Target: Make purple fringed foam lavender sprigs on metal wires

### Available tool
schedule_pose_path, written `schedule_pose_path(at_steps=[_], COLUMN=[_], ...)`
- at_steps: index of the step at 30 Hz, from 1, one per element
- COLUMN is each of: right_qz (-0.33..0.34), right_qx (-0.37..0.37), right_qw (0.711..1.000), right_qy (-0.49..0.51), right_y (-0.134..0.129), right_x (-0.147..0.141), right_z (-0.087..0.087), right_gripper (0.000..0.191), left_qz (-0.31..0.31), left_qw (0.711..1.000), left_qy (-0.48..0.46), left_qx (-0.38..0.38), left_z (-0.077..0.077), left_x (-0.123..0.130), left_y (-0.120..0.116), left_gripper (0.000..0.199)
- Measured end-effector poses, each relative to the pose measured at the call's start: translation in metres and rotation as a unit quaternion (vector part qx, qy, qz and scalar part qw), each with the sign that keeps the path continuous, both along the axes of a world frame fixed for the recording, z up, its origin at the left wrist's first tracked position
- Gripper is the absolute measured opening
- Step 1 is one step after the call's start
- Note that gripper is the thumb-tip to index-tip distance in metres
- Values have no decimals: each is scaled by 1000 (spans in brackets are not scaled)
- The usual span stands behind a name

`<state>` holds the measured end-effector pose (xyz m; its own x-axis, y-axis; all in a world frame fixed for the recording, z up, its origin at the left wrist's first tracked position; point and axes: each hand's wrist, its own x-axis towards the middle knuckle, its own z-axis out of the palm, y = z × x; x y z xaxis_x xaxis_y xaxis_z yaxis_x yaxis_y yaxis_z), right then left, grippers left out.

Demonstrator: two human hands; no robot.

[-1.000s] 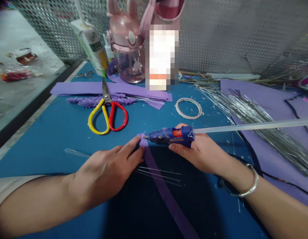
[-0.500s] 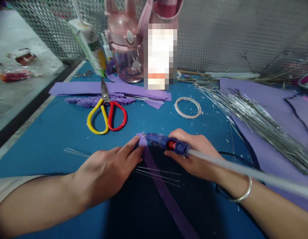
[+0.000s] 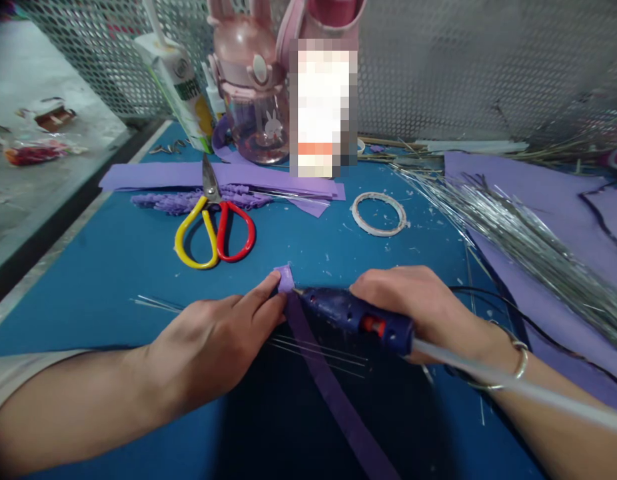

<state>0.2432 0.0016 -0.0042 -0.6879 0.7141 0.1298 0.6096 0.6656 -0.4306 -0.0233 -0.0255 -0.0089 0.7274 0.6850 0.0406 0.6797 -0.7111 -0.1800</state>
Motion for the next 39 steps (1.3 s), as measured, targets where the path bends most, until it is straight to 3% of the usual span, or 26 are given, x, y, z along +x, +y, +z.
schedule_pose_path(at_steps=[4, 10, 17, 28, 39], right_qz=[-30, -8, -94, -117, -134], right_qx=[-57, -109, -17, -35, -19], right_qw=[998, 994, 995, 992, 990], right_qy=[18, 10, 40, -19, -40], right_y=[3, 4, 0, 2, 1], right_x=[-6, -12, -17, -27, -23], right_z=[1, -1, 0, -1, 1], right_gripper=[15, 15, 14, 16, 18], left_qz=[-1, -4, -2, -1, -7], left_qw=[1000, 1000, 1000, 999, 1000], left_qy=[-16, -27, 1, 29, 10], left_qx=[-8, -7, -3, -37, -14], left_z=[-2, -3, 0, 4, 3], left_x=[-1, 0, 1, 1, 1], left_y=[1, 0, 0, 0, 1], left_gripper=[30, 27, 30, 39, 34])
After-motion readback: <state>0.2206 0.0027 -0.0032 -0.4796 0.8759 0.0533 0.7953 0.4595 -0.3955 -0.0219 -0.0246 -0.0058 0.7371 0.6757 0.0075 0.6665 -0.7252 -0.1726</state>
